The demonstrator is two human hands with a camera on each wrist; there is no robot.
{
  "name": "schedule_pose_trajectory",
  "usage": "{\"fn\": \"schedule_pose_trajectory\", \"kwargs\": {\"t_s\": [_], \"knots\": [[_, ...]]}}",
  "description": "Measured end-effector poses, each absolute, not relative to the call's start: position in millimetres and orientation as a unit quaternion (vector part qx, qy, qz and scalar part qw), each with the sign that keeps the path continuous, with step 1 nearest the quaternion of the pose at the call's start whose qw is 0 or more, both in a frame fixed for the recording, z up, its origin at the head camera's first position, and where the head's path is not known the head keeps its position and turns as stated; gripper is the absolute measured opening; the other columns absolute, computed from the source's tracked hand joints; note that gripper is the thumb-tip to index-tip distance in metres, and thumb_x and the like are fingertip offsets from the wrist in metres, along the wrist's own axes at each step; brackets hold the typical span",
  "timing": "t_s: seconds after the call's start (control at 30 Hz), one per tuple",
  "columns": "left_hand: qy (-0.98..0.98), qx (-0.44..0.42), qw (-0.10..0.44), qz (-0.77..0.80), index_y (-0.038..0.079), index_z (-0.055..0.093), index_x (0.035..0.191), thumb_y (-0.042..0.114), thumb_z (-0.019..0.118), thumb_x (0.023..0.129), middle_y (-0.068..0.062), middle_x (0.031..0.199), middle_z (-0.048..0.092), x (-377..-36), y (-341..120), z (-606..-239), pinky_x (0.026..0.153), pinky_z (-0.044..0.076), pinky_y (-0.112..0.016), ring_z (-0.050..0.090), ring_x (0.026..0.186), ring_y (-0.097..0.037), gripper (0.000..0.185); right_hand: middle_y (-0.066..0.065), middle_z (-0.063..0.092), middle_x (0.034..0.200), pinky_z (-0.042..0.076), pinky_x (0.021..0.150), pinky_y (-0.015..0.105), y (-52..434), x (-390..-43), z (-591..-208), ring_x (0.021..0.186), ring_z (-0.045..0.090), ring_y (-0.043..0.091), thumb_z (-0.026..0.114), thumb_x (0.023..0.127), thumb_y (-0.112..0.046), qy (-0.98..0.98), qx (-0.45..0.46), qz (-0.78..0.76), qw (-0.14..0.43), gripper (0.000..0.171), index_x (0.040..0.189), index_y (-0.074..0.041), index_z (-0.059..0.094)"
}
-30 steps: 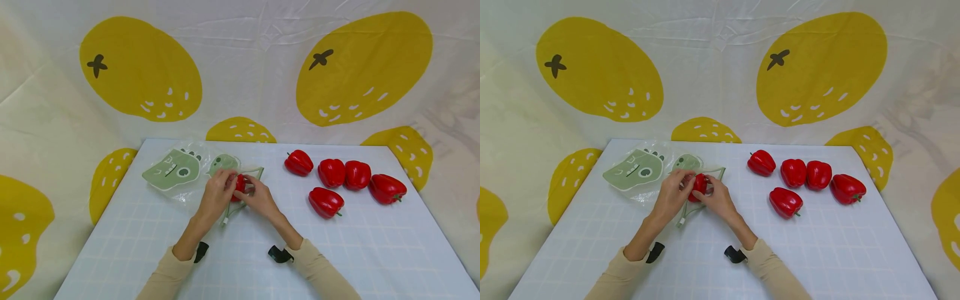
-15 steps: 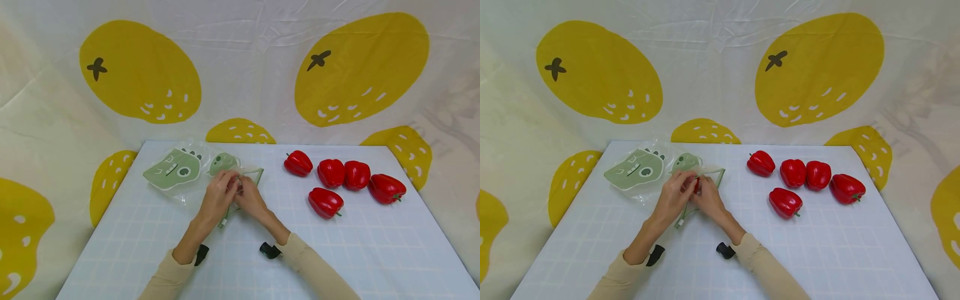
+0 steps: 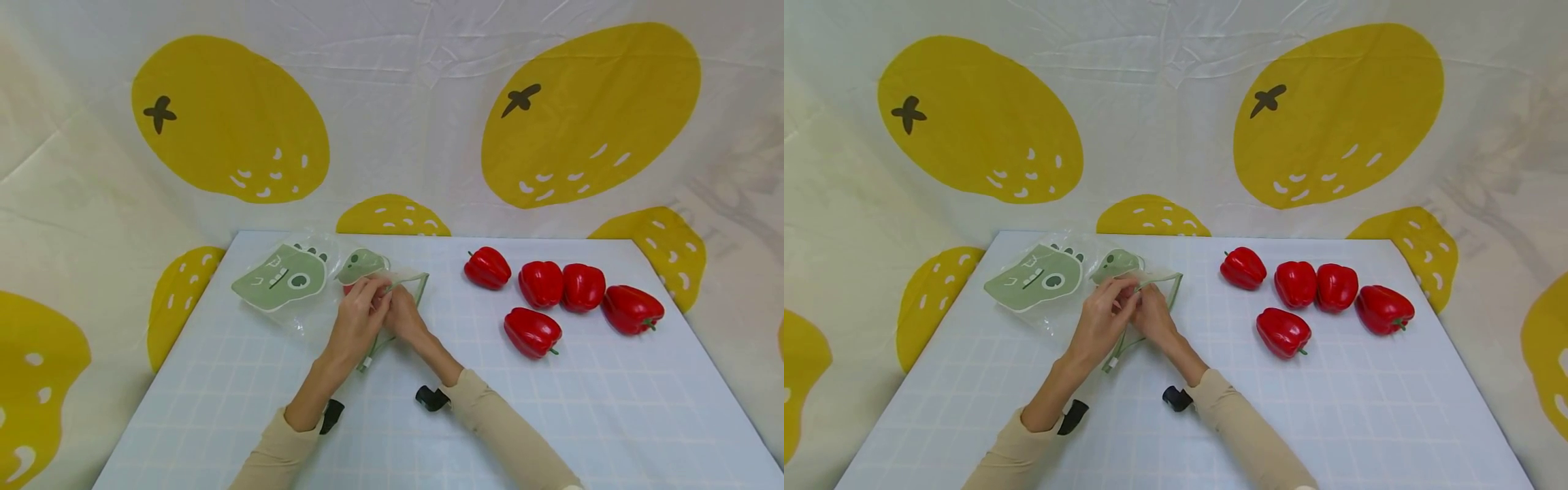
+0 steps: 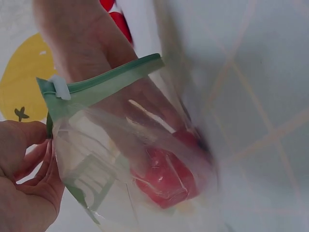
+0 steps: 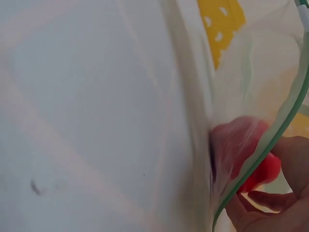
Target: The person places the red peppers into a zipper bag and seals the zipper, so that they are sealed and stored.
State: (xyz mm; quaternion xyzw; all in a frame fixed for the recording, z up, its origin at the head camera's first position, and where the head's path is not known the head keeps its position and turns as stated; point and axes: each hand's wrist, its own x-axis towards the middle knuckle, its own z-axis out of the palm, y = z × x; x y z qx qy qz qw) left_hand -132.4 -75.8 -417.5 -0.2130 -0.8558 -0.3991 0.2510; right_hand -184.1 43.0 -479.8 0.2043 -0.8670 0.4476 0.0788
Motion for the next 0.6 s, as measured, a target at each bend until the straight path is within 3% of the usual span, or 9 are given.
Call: {"fn": "schedule_pose_trajectory", "kwargs": {"t_s": [0.17,0.37,0.6], "knots": [[-0.854,-0.202,0.247,-0.41,-0.005,0.069,0.108,-0.006,0.074,0.089,-0.014,0.094,0.063,-134,-75,-419,0.067,0.058,-0.033,0.062,0.079,-0.025,0.02,0.018,0.067,0.095,0.059,0.08,0.042,50,-178,-475,0.092,0.069,0.032,0.067,0.094,-0.005,-0.851,0.179,0.492,0.041,0.009,0.092,0.004,0.066],[-0.857,-0.187,0.236,-0.418,-0.004,0.069,0.109,-0.004,0.073,0.091,-0.013,0.089,0.061,-134,-75,-419,0.066,0.057,-0.032,0.062,0.076,-0.023,0.019,0.025,0.063,0.121,0.059,0.089,0.042,68,-163,-466,0.106,0.07,0.038,0.071,0.094,-0.005,-0.831,0.178,0.526,0.009,0.034,0.123,0.009,0.059],[-0.865,-0.184,0.215,-0.415,-0.004,0.068,0.109,-0.003,0.072,0.092,-0.011,0.088,0.062,-135,-75,-421,0.067,0.058,-0.031,0.062,0.075,-0.022,0.018,0.022,0.064,0.128,0.056,0.095,0.049,95,-148,-458,0.109,0.067,0.036,0.073,0.095,-0.008,-0.83,0.183,0.527,0.01,0.039,0.13,0.005,0.06]]}}
